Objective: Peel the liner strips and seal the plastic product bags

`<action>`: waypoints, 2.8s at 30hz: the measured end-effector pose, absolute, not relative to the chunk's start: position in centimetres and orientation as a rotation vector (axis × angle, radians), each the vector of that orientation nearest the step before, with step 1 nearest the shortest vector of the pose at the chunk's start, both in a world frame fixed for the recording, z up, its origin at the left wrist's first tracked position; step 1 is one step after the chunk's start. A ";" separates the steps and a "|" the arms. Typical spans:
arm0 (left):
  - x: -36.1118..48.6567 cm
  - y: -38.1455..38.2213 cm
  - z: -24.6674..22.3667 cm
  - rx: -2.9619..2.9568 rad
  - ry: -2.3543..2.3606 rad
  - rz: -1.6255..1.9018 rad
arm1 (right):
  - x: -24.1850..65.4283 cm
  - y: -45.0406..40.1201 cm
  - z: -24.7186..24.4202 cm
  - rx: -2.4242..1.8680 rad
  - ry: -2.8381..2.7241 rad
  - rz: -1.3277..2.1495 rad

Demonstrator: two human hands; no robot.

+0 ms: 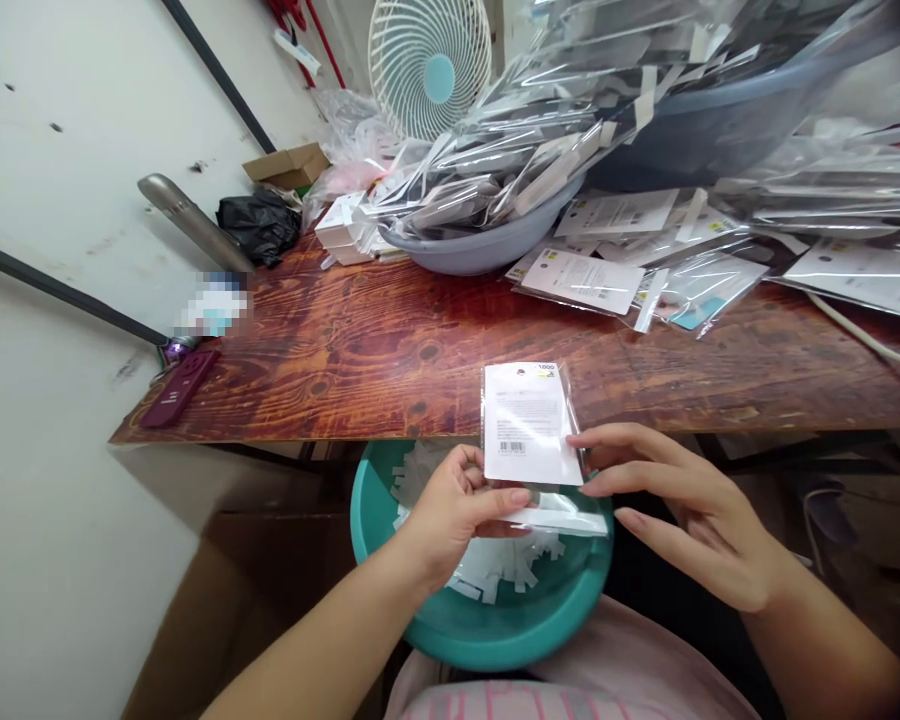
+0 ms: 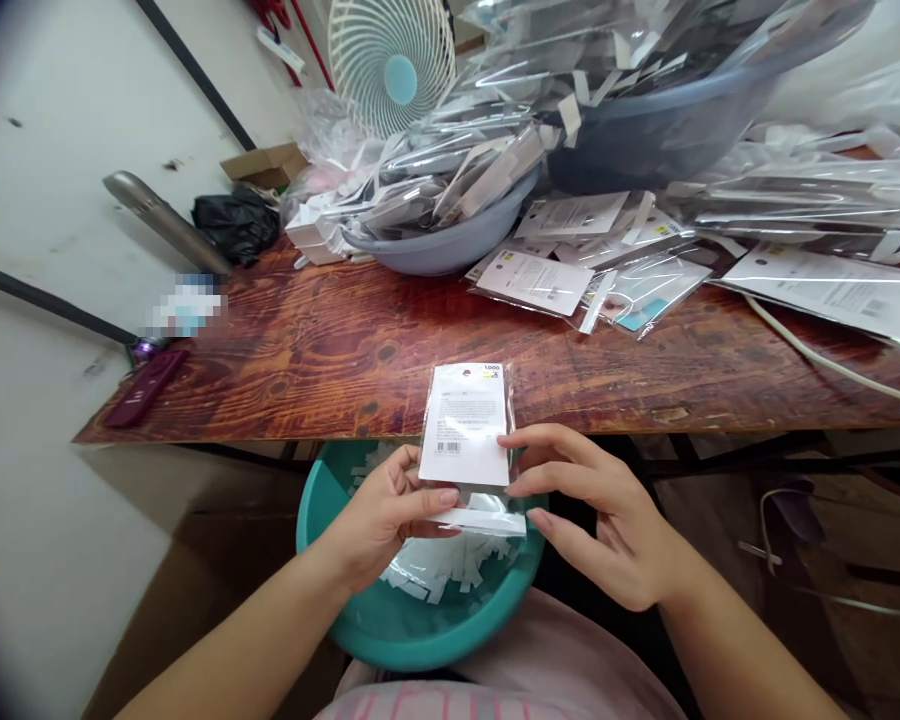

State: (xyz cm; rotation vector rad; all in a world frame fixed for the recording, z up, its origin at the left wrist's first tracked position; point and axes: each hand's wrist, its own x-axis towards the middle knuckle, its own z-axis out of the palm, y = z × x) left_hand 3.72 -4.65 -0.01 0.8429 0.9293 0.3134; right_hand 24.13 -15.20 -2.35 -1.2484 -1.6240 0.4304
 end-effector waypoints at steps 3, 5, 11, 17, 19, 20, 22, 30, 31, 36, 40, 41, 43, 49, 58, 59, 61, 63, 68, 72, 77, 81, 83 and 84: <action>4.2 -5.5 0.3 0.840 0.918 0.290 | 24.2 -14.9 -1.4 -1.285 -1.647 0.357; 4.4 -6.0 0.4 0.842 0.905 0.298 | 23.9 -14.5 -0.8 -1.324 -1.657 0.181; 4.7 -7.0 0.0 0.818 0.849 0.329 | 22.1 -14.0 0.2 -1.350 -2.142 -0.259; 4.7 -7.0 0.0 0.799 0.834 0.346 | 21.6 -13.8 0.0 -1.204 -2.270 -0.551; 4.8 -7.1 0.1 0.802 0.851 0.362 | 21.6 -13.7 -0.1 -1.160 -2.267 -0.609; 4.8 -7.1 0.1 0.803 0.859 0.369 | 21.7 -13.6 -0.1 -1.134 -2.263 -0.617; 4.9 -7.1 0.2 0.803 0.881 0.382 | 21.7 -13.4 -0.2 -1.083 -2.261 -0.585; 4.9 -7.3 -0.1 0.808 0.902 0.409 | 20.5 -12.9 0.3 -1.078 -2.292 -0.583; 4.8 -7.3 -0.1 0.814 0.898 0.412 | 20.3 -12.9 0.3 -1.092 -2.279 -0.592; 4.7 -6.8 -0.3 0.861 0.889 0.412 | 19.5 -12.8 0.3 -1.187 -2.231 -0.620; 4.4 -6.1 -0.4 0.920 0.903 0.382 | 19.3 -12.5 0.6 -1.235 -2.266 -0.581; 4.4 -6.0 -0.4 0.942 0.900 0.369 | 19.3 -12.4 0.6 -1.250 -2.287 -0.540; 4.2 -5.8 -0.5 0.974 0.890 0.350 | 19.4 -12.2 0.7 -1.269 -2.312 -0.475; 3.9 -5.6 -0.5 0.991 0.895 0.419 | 19.9 -11.2 0.0 -1.213 -2.217 -0.362; 3.3 -4.6 0.1 1.004 0.920 0.373 | 19.6 -10.6 -0.5 -1.119 -2.113 -0.166; 3.2 -4.5 0.2 1.005 0.932 0.365 | 19.6 -10.6 -0.4 -1.116 -2.100 -0.156; 2.9 -4.4 0.3 1.012 0.947 0.345 | 19.6 -10.5 -0.3 -1.122 -2.073 -0.140; 2.6 -4.4 0.3 1.021 0.944 0.323 | 19.5 -10.4 -0.3 -1.127 -2.058 -0.121; 1.8 -4.1 -0.1 1.054 0.913 0.275 | 19.0 -10.2 -0.9 -1.096 -2.066 -0.067; 1.3 -3.6 -0.2 1.059 0.874 0.216 | 18.8 -10.2 -1.4 -1.083 -2.045 -0.053; 0.0 -2.5 0.2 1.139 0.797 0.143 | 18.6 -10.0 -1.5 -1.059 -2.029 -0.065; -1.5 -1.7 -0.1 1.665 0.875 0.297 | 18.3 -9.7 -1.5 -1.074 -2.002 -0.084; -2.0 -1.2 -0.5 2.160 0.854 0.529 | 18.2 -9.5 -1.7 -1.084 -1.984 -0.086; -2.1 -0.9 -0.7 2.406 0.779 0.653 | 18.2 -9.5 -1.7 -1.086 -1.977 -0.085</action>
